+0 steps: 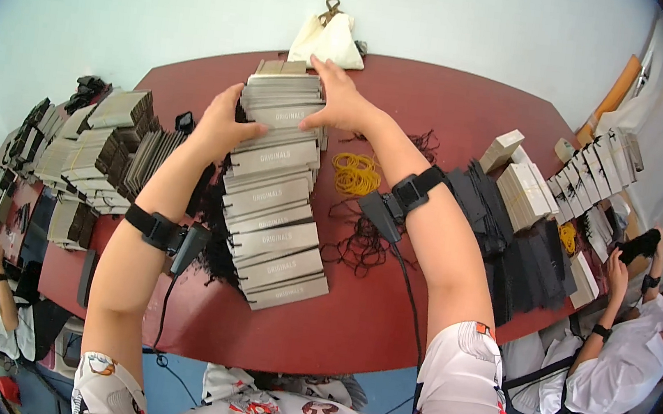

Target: Tying strings onto clothing tags and organizing them into rubber-banded bundles.

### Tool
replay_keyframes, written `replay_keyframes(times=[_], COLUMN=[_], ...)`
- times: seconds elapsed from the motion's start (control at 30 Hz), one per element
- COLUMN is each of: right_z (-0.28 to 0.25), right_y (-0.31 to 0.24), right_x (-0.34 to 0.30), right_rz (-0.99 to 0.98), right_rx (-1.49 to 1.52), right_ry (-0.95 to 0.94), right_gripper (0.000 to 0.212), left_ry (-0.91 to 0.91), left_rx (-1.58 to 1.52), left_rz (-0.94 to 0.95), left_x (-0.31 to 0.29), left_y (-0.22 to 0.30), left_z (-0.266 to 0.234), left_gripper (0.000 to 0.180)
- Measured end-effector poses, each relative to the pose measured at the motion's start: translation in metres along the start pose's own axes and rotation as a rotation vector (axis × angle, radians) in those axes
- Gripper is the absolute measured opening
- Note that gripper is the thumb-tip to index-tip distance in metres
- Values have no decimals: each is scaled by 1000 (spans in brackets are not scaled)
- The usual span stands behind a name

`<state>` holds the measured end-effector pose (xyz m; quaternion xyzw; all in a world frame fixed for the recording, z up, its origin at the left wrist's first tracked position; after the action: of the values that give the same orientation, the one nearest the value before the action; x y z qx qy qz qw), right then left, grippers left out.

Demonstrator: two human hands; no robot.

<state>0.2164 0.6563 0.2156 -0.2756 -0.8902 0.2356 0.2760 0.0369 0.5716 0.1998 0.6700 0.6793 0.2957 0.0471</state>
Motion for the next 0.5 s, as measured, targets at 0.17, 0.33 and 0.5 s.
replay_keyframes(times=[0.17,0.33,0.5], right_z=[4,4,8], right_y=[3,-5,-18], right_x=[23,28,35], right_rz=[68,193,167], right_rx=[74,-227,-320], right_ry=[-213,-342,-384], right_gripper=[126,123,113], left_ry=[-10,-24,26], left_rx=[84,53,42], left_rz=[17,-31,-15], left_x=[11,6,2], left_y=[5,8,5], left_z=[13,13,7], left_gripper=[103,89,84])
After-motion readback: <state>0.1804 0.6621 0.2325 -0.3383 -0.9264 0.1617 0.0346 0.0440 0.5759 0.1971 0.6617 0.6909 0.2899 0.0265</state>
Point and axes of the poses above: each hand's wrist, its own x-axis towards the middle knuckle, its own z-axis out of the palm, y = z × x, the point moved 9 cm from there along x, towards the middle knuckle, and after that the axes turned 10 degrees about x, right-handed, at the moved point
